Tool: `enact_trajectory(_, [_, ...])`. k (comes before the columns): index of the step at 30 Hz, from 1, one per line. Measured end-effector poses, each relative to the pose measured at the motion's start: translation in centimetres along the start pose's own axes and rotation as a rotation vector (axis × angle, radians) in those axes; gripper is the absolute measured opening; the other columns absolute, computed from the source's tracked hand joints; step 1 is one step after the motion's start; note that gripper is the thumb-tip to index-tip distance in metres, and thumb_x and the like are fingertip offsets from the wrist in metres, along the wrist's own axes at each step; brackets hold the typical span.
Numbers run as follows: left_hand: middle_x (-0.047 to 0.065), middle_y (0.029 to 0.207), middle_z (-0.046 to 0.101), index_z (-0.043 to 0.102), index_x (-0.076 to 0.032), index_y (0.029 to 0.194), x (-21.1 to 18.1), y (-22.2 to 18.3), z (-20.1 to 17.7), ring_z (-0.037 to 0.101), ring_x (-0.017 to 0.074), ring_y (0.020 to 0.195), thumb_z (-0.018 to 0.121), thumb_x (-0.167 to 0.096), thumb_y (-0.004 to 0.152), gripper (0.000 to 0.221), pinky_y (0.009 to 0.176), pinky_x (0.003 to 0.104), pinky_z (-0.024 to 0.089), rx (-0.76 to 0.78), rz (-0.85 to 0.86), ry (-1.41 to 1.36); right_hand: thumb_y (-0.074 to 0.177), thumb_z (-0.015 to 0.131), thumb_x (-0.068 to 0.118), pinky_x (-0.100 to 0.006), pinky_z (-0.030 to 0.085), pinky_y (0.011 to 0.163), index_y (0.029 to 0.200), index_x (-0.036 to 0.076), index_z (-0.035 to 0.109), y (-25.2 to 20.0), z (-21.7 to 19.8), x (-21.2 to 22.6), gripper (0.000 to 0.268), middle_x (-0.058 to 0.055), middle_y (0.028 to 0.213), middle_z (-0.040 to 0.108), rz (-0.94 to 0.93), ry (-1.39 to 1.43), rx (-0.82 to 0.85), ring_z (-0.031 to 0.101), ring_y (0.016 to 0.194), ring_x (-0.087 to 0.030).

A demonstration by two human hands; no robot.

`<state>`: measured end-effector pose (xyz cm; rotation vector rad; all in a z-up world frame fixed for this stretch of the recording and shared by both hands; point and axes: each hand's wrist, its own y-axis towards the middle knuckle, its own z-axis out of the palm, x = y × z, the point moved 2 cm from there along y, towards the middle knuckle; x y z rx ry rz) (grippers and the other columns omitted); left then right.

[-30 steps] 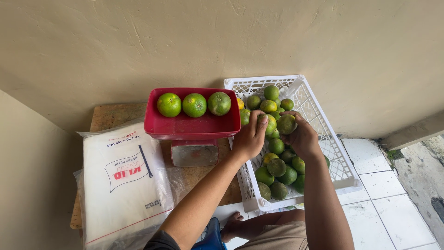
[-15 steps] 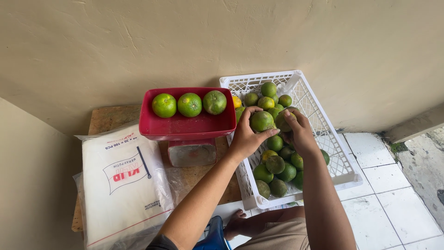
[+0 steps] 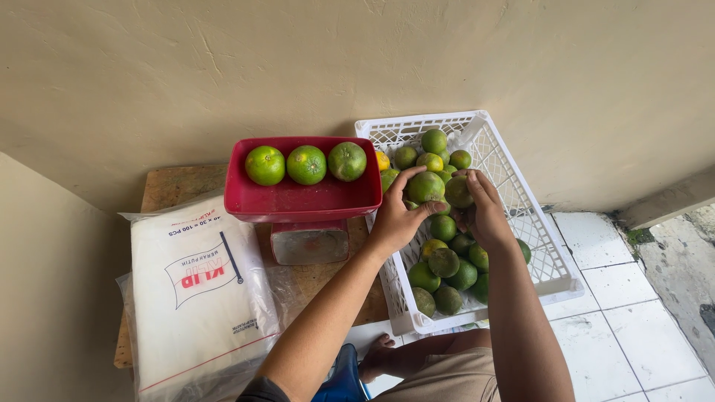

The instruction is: The person is weighing green fruits by transferring them from a crate to a scale tray and then into plastic bags.

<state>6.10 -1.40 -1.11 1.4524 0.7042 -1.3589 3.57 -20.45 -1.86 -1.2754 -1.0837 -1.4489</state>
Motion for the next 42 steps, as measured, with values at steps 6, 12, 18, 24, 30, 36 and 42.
enact_trajectory(6, [0.025, 0.131, 0.051, 0.04, -0.016, 0.154, 0.0, 0.4, 0.1, 0.065, 0.0275, 0.107, 0.049, -0.039, 0.108, 0.052, 0.094, 0.044, 0.055, -0.003, -0.021, -0.133, 0.093, 0.073, 0.02, -0.026, 0.05, 0.037, 0.138, -0.003, 0.047, -0.3, 0.1, 0.7, 0.056, -0.02, 0.095, 0.055, -0.071, -0.116, 0.035, 0.063, 0.063, -0.024])
enact_trajectory(12, [0.009, 0.114, 0.054, 0.042, -0.021, 0.151, 0.7, 0.4, 0.0, 0.068, 0.014, 0.09, 0.029, -0.044, 0.113, 0.047, 0.08, 0.026, 0.052, -0.016, -0.047, -0.163, 0.068, 0.092, -0.003, -0.036, 0.056, 0.078, 0.126, 0.002, 0.051, 0.7, -0.6, -0.5, 0.071, -0.017, 0.118, 0.064, -0.192, -0.196, 0.031, 0.065, 0.104, -0.026])
enact_trajectory(18, [0.004, 0.111, 0.051, 0.044, -0.023, 0.151, 0.7, 0.3, 0.1, 0.069, 0.0131, 0.088, 0.028, -0.043, 0.112, 0.046, 0.08, 0.026, 0.052, -0.023, -0.056, -0.153, 0.069, 0.084, -0.015, -0.035, 0.049, 0.097, 0.116, 0.007, 0.05, 0.9, -1.7, -1.1, 0.062, -0.013, 0.129, 0.058, -0.269, -0.264, 0.044, 0.057, 0.123, -0.022])
enact_trajectory(24, [0.006, 0.11, 0.055, 0.044, -0.023, 0.151, 0.8, 0.6, 0.0, 0.069, 0.0133, 0.088, 0.03, -0.044, 0.112, 0.046, 0.08, 0.027, 0.052, -0.021, -0.052, -0.136, 0.07, 0.087, -0.009, -0.035, 0.053, 0.091, 0.119, 0.007, 0.041, 0.7, -1.3, -0.9, 0.069, -0.018, 0.123, 0.06, -0.207, -0.147, 0.063, 0.062, 0.113, -0.023])
enact_trajectory(30, [0.018, 0.118, 0.056, 0.043, -0.022, 0.152, 0.3, 0.5, -0.2, 0.067, 0.0186, 0.093, 0.035, -0.044, 0.112, 0.047, 0.085, 0.035, 0.053, -0.014, -0.035, -0.107, 0.089, 0.079, 0.014, -0.03, 0.052, 0.071, 0.123, 0.007, 0.034, 0.0, -0.6, -0.5, 0.057, -0.023, 0.112, 0.066, -0.122, -0.131, 0.104, 0.066, 0.093, -0.024])
enact_trajectory(36, [0.023, 0.128, 0.055, 0.042, -0.022, 0.154, 1.5, 0.7, 0.0, 0.066, 0.0205, 0.097, 0.034, -0.04, 0.113, 0.045, 0.089, 0.039, 0.054, 0.009, -0.03, -0.098, 0.098, 0.071, 0.02, -0.035, 0.049, 0.077, 0.123, 0.008, 0.037, 0.2, -1.1, -1.2, 0.044, -0.023, 0.113, 0.063, -0.107, -0.138, 0.049, 0.063, 0.098, -0.027])
enact_trajectory(42, [0.019, 0.129, 0.056, 0.043, -0.024, 0.153, 0.7, 0.6, -0.1, 0.066, 0.0182, 0.099, 0.03, -0.041, 0.113, 0.045, 0.086, 0.035, 0.055, 0.007, -0.041, -0.09, 0.072, 0.091, 0.003, -0.048, 0.048, 0.096, 0.122, 0.007, 0.046, 0.0, -0.6, 0.0, 0.068, -0.025, 0.123, 0.065, -0.185, -0.389, 0.0, 0.062, 0.116, -0.036])
